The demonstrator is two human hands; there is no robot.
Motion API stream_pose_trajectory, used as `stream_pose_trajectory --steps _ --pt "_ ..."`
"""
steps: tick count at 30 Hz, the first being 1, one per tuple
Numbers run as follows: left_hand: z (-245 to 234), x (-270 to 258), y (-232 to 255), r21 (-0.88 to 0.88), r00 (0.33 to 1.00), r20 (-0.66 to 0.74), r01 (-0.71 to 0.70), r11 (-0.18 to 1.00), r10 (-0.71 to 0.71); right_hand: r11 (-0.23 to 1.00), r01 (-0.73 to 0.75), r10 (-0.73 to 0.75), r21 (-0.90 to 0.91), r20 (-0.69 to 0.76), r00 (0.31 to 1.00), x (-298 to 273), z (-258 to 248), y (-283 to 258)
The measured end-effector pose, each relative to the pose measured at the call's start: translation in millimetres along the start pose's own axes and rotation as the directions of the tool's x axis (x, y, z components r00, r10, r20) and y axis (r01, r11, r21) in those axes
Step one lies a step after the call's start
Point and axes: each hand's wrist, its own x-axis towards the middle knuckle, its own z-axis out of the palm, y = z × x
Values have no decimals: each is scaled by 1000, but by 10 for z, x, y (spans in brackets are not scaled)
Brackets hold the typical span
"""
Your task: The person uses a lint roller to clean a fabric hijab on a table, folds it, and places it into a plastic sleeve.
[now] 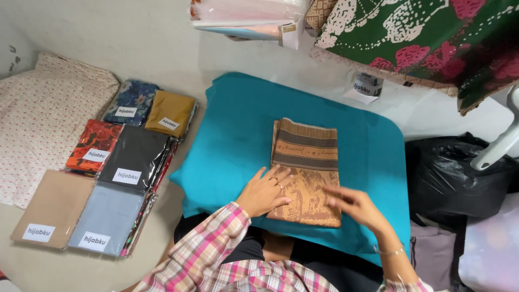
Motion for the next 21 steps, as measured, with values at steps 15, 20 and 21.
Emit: stream_pose_trajectory --steps 15,20,21 --pt "-228 609 -303 -80 927 316 -187 979 203 158 454 -873 -877 91 479 -111 190 1202" --pt "-338 568 -316 -113 918 348 -160 981 190 198 703 -863 -683 219 456 117 17 1015" --pt "-409 584 -305 -156 894 410 -128 979 183 317 776 -846 -546 207 491 176 -18 981"
